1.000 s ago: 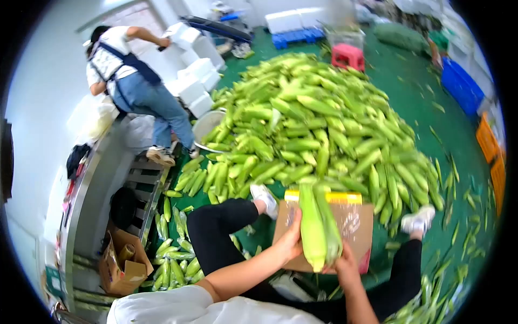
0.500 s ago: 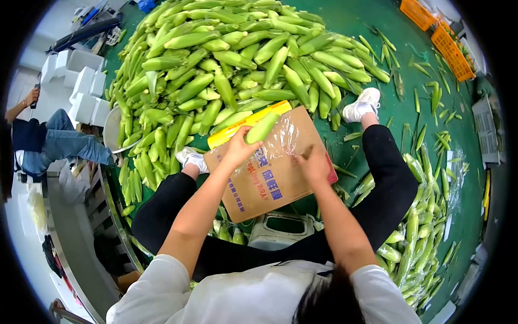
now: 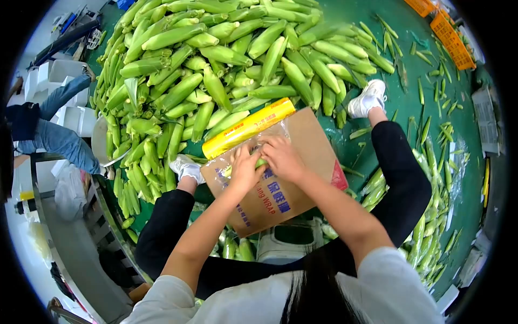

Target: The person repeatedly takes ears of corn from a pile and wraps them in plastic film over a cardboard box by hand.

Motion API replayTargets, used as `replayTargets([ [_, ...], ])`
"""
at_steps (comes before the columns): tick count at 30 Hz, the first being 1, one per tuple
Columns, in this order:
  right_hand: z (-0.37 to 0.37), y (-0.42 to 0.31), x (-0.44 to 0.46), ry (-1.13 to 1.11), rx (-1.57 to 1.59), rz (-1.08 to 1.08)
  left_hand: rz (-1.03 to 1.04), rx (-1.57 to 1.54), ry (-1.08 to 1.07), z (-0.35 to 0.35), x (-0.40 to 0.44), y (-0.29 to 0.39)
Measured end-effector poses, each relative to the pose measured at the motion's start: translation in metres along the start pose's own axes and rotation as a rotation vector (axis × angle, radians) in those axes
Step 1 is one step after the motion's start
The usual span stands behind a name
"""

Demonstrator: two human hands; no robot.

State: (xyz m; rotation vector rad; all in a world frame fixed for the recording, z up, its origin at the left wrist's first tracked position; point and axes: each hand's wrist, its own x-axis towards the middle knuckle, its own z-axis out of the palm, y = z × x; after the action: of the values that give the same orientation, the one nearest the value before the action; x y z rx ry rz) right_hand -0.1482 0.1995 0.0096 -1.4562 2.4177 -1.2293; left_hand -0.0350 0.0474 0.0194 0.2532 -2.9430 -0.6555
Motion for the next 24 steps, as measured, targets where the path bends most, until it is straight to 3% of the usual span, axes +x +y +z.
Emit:
replayTargets([
  [2, 0.030, 0.009, -0.005, -0.142, 0.061, 0.001, 0.189, 0.057, 0.144, -0.005, -0.030, -0.018],
  [5, 0.024, -0.001, -0.002, -0.204, -0.010, -0.152, 0.431, -0.089, -0.241, -0.012, -0.119, -0.047],
  [6, 0.023, 0.006, 0.000, -0.283, -0.052, -0.216, -0.015, 0.094, -0.795, -0.021, -0.114, -0.041],
  [7, 0.023, 0.007, 0.004, -0.322, -0.090, -0.239, 0.118, 0.132, -0.047, -0.009, -0.139, -0.056],
  [9, 0.021, 0.007, 0.011, -0.386, -0.185, -0.276, 0.005, 0.088, 0.104, -0.008, -0.124, -0.050],
  [12, 0.025, 0.009, 0.010, -0.353, -0.155, -0.227, -0.329, 0.055, 0.148, 0.018, -0.114, -0.066],
  [15, 0.014, 0.016, 0.007, -0.372, -0.135, -0.245, 0.103, 0.036, 0.147, -0.011, -0.115, -0.070],
  [17, 0.003, 0.014, -0.009, -0.472, -0.093, -0.207, 0.258, 0.006, 0.033, -0.039, -0.119, -0.072],
  [20, -0.016, 0.010, -0.038, -0.671, -0.011, -0.164, 0.245, -0.133, -0.318, -0.057, -0.136, -0.066],
  [24, -0.016, -0.010, -0.077, -0.605, 0.023, -0.101, 0.057, -0.445, -0.391, -0.018, -0.128, -0.051],
])
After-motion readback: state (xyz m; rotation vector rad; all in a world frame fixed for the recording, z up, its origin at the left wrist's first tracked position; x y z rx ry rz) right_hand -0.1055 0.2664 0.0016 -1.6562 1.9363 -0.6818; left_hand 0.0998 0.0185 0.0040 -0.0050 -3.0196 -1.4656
